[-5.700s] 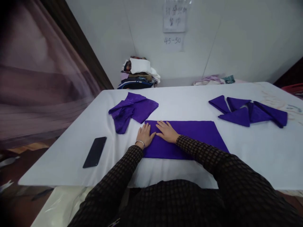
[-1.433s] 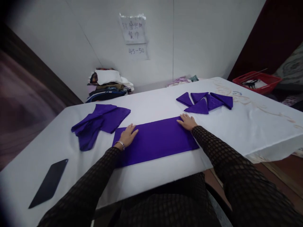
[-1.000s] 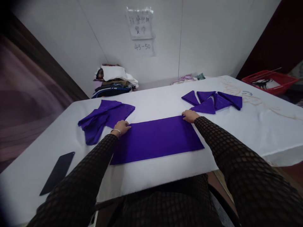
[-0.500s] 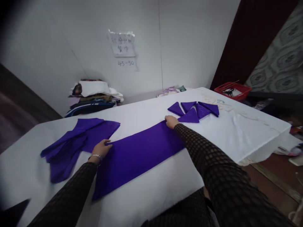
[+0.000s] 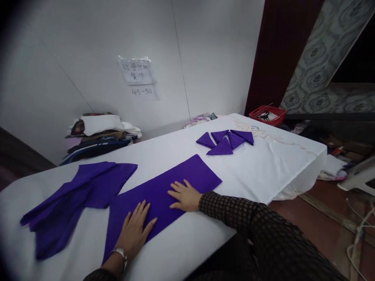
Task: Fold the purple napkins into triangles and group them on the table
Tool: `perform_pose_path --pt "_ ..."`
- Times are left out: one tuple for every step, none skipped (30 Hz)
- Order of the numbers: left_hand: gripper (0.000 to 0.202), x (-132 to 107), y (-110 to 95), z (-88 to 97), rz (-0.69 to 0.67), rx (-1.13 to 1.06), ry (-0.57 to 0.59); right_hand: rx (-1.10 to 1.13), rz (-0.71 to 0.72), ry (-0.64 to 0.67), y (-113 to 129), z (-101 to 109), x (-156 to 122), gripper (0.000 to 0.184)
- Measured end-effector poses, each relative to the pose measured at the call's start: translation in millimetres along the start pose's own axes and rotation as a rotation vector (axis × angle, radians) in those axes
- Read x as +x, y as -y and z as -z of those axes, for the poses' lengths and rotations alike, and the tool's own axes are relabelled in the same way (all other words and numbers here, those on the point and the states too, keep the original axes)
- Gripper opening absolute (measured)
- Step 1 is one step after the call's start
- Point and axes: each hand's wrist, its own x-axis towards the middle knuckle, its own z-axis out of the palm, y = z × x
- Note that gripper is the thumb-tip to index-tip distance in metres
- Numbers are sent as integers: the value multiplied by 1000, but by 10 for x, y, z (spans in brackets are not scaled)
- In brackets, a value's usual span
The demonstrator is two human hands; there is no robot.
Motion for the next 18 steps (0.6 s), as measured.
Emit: perform_pose_path --pt "61 2 17 -1 8 1 4 -21 -51 -9 -115 47 -103 68" --pt "62 12 31 3 9 2 4 -42 -109 -19 -248 102 -217 67" --pt "62 27 38 12 10 2 3 -65 -170 -34 -391 159 -342 66" --pt "62 43 36 23 13 0 2 -86 -236 -47 -539 216 -478 65" --pt "62 58 28 34 18 -4 2 -110 -311 -65 -684 269 -621 64" --pt "61 70 14 46 24 -12 3 -133 -383 -76 -819 319 -767 63" --pt "61 78 1 59 28 -23 4 -165 -455 -90 -939 362 -911 60" --pt "60 78 -9 74 30 -39 2 -204 -520 -104 -1038 399 -1048 58" --pt "59 70 -11 91 30 -58 -5 -241 -575 -119 -1109 429 -1171 56" --pt "59 49 -2 111 26 -78 -13 -272 -618 -137 -1148 451 -1276 55" --pt "59 13 19 131 14 -96 -22 -293 -643 -157 -1154 466 -1359 55" --pt "60 -40 53 153 -6 -107 -33 -301 -646 -177 -1126 473 -1416 55" --pt "61 -110 97 175 -35 -111 -44 -295 -627 -195 -1066 471 -1446 55" --pt "62 -197 149 196 -67 -107 -51 -277 -590 -209 -977 460 -1449 54" --pt "61 -296 203 216 -99 -99 -56 -250 -540 -217 -865 440 -1426 54" --pt "58 -402 256 235 -124 -92 -62 -217 -482 -215 -735 413 -1380 54" --pt "54 -507 302 253 -135 -87 -70 -178 -419 -204 -592 377 -1316 54" --pt "51 -606 340 269 -133 -85 -81 -137 -354 -184 -441 335 -1237 54"
